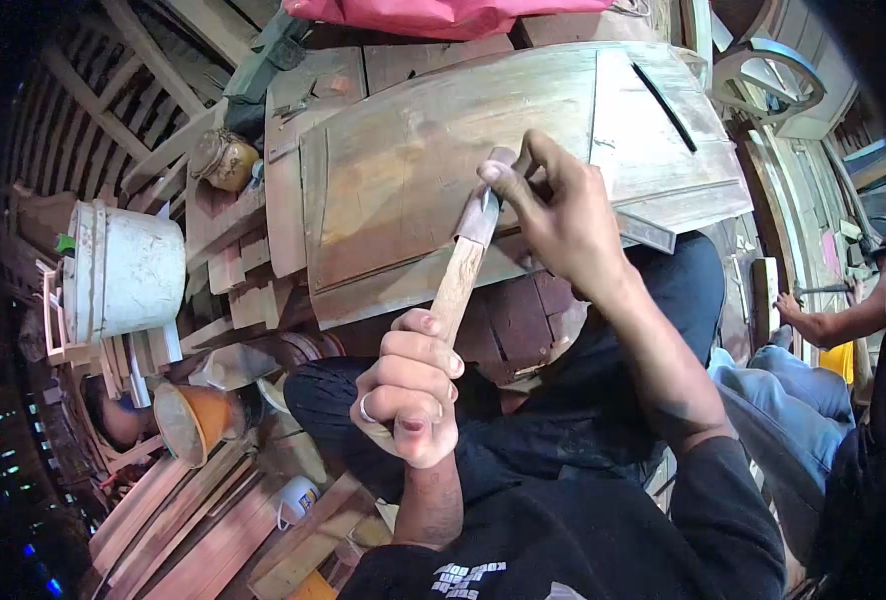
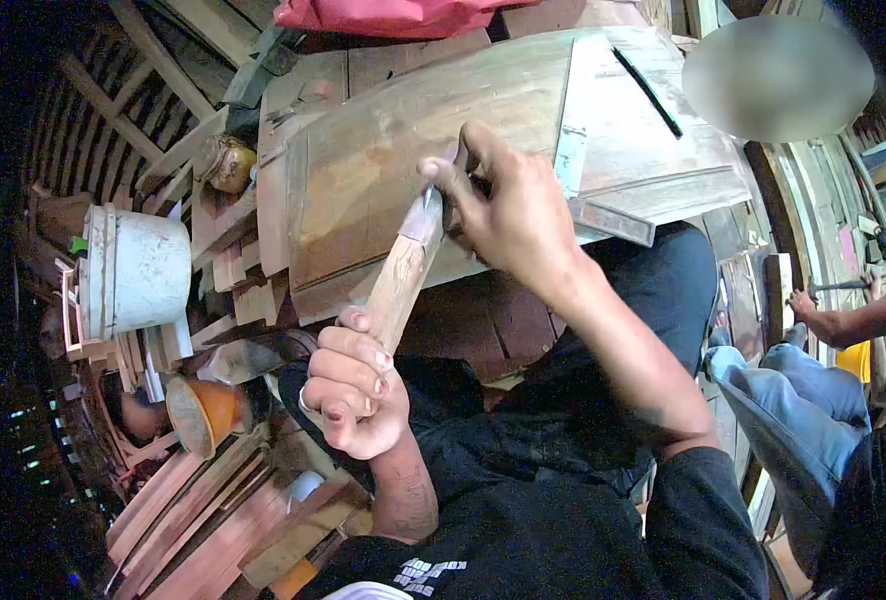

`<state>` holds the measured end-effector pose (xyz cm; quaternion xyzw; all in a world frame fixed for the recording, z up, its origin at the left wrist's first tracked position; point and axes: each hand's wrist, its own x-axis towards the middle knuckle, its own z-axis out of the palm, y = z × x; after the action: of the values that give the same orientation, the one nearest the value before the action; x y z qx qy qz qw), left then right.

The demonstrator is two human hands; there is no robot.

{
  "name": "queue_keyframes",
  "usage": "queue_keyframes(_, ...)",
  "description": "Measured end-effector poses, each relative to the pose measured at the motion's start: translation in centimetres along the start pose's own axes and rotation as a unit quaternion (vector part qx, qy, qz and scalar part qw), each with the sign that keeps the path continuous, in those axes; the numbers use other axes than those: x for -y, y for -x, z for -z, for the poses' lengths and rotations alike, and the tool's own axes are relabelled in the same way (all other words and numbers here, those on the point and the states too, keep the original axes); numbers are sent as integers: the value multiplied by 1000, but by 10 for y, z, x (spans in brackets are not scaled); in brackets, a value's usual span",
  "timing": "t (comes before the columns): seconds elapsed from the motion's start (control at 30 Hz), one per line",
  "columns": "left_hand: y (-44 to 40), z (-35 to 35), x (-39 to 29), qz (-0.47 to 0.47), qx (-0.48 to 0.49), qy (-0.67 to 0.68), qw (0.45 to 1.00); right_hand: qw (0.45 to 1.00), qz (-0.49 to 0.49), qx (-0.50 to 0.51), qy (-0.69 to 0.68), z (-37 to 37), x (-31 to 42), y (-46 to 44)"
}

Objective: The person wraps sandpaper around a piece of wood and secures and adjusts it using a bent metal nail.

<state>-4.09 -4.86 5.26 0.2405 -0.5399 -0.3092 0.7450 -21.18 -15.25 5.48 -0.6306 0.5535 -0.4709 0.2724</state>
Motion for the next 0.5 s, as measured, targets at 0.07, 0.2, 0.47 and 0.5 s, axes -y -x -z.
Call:
queue_keyframes(0.07,3,2,-3,13,13,-13,1000,998,-47,16,-30,3,-3,-6)
queue_keyframes(0.2,-3,-2,0,-12,17,-10,1000,998,-42,-46,18,0,-15,-17)
queue_keyframes(0.47,-3,0,0,-16,23,-13,1000,996,-55,-39,52,5,-18,-23)
queue_keyframes(0.5,-3,0,1,-16,21,-8,1000,999,-29,-33,22,3,-11,-14)
